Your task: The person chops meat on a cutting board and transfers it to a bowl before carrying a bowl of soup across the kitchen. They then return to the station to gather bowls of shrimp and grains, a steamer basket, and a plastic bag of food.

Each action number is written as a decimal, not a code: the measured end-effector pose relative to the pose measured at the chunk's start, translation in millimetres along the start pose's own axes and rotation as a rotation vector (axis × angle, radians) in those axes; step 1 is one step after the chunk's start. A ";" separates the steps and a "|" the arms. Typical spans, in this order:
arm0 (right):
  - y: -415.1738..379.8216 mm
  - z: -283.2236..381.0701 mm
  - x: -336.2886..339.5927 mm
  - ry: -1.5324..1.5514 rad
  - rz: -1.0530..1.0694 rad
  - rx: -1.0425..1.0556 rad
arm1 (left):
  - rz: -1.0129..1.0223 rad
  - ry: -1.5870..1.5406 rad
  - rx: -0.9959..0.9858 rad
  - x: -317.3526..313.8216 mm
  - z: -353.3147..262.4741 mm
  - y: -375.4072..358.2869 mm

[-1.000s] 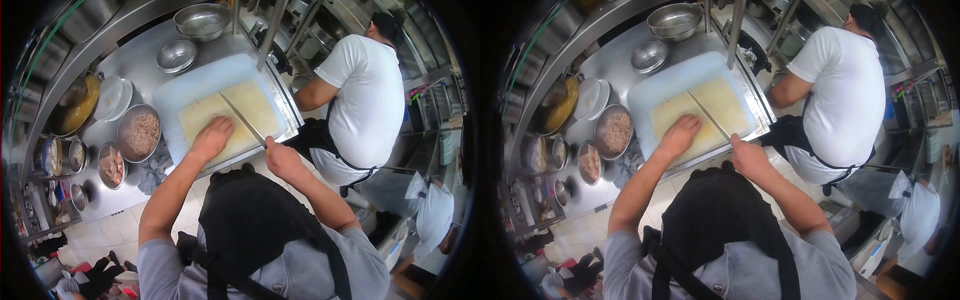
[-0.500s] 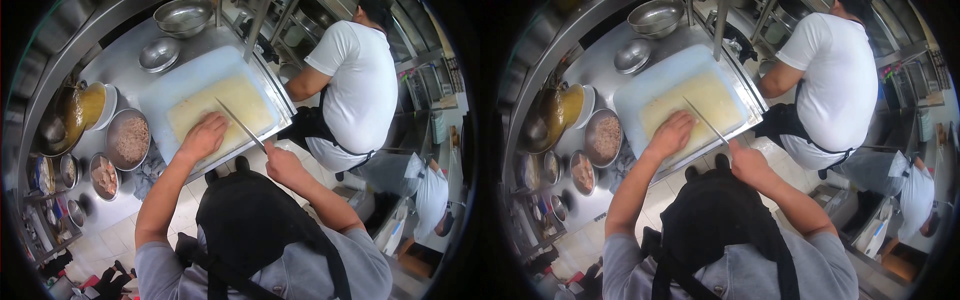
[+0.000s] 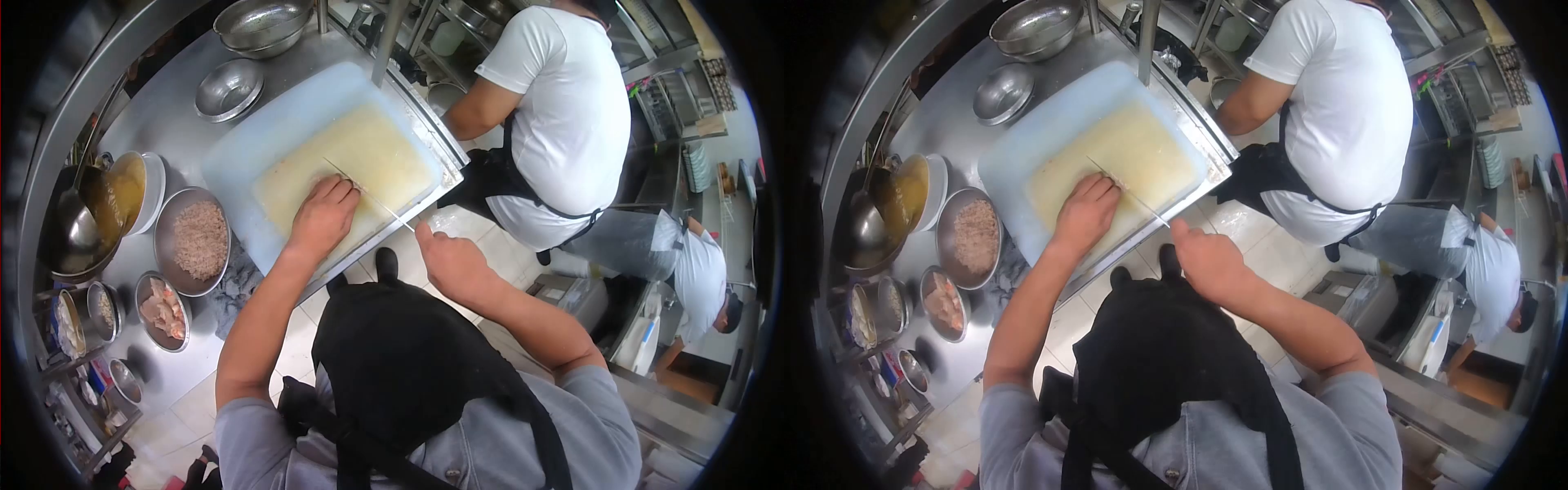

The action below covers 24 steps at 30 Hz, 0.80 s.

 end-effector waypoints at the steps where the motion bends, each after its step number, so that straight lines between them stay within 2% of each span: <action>1: -1.8 -0.6 4.0 -0.010 0.000 0.003 | -0.006 0.024 0.000 -1.2 0.3 0.4; 6: 0.0 -10.8 -3.3 0.049 0.039 0.029 | -0.030 0.023 0.024 -0.7 -1.5 -0.4; 9: 33.1 -14.3 -18.9 0.094 0.020 0.044 | -0.031 0.017 0.039 -1.7 -2.2 -1.1; 14: 26.7 -6.0 9.8 0.058 0.019 0.067 | -0.065 0.011 0.047 0.0 -2.4 -1.6; 20: 18.0 -9.4 -7.5 -0.001 0.185 -0.023 | -0.080 0.017 0.070 -0.9 -2.1 -4.8; 24: 36.2 -7.3 -12.0 0.051 0.071 0.046 | -0.076 -0.011 0.068 1.7 -3.8 -2.7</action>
Point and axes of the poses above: each hand's wrist, its own y-axis towards the middle knuckle, its own x-axis out of the back of the hand, z = x × y, the point moved 3 cm from there along y, towards the middle knuckle, and after that the axes turned 1 degree about -z, right-handed, at the moved point
